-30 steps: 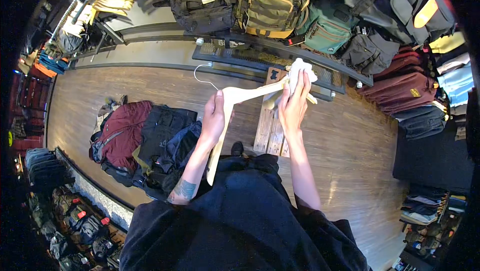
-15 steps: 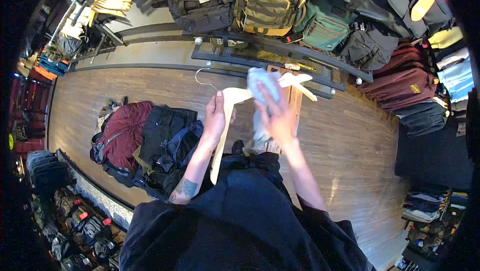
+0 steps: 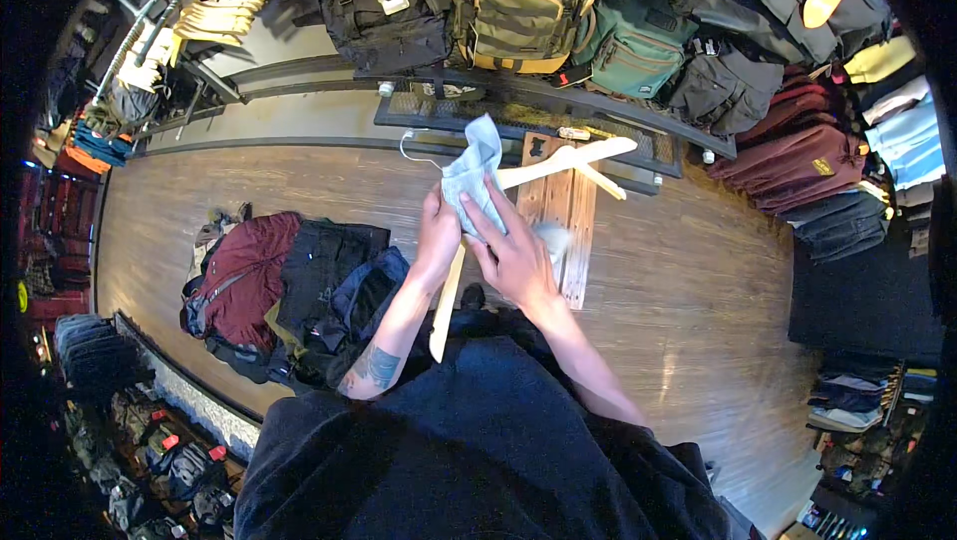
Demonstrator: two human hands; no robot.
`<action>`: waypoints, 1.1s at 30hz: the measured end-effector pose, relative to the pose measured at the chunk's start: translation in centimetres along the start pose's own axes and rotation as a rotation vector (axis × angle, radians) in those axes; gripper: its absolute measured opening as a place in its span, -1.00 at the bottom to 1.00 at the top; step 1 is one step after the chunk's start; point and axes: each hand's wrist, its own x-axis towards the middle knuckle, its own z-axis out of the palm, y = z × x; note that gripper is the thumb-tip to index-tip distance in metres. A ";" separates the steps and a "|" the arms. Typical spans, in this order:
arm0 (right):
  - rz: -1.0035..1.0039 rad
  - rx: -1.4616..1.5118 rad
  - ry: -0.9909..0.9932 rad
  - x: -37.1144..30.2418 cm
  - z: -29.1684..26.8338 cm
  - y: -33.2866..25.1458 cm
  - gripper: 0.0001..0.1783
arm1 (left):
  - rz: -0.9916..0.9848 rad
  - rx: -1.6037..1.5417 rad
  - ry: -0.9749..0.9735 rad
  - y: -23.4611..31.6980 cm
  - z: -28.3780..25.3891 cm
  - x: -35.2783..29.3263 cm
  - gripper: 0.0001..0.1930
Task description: Wiping down wooden clothes hangers with a cleaning cloth in a retail environment.
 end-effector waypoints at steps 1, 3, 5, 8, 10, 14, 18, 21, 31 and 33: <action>0.017 -0.053 -0.020 -0.1 -0.2 0.3 -0.32 | -0.071 -0.081 0.005 0.0 0.0 0.2 -0.55; 0.086 -0.134 0.012 -1.0 -0.8 2.3 -0.28 | -0.311 -0.190 -0.119 2.7 -0.6 -0.3 -0.54; 0.185 -0.155 0.110 -1.0 -2.8 5.3 -0.30 | -0.236 -0.165 -0.153 3.5 -1.2 0.0 -0.54; 0.364 -0.315 0.316 -0.1 -5.9 8.9 -0.46 | -0.177 -0.126 -0.194 3.2 -1.5 0.5 -0.53; 0.371 -0.295 0.328 0.5 -7.7 9.2 -0.51 | -0.170 -0.156 -0.211 3.2 -1.5 0.4 -0.53; 0.377 -0.159 0.216 0.7 -5.4 6.0 -0.44 | -0.190 -0.146 -0.235 3.4 -0.9 0.2 -0.54; 0.295 0.089 0.060 -0.9 -0.7 1.9 -0.40 | -0.198 -0.008 -0.185 1.9 -0.1 0.1 -0.58; 0.135 -0.001 0.087 -0.7 -0.7 1.1 -0.42 | -0.287 -0.068 -0.158 1.6 -0.8 0.1 -0.57; 0.476 -0.307 0.345 0.7 -6.1 6.6 -0.52 | -0.249 -0.049 -0.232 3.6 -1.8 -0.4 -0.56; 0.441 -0.250 0.337 0.9 -5.0 5.6 -0.49 | -0.246 -0.074 -0.250 3.2 -1.9 -0.2 -0.56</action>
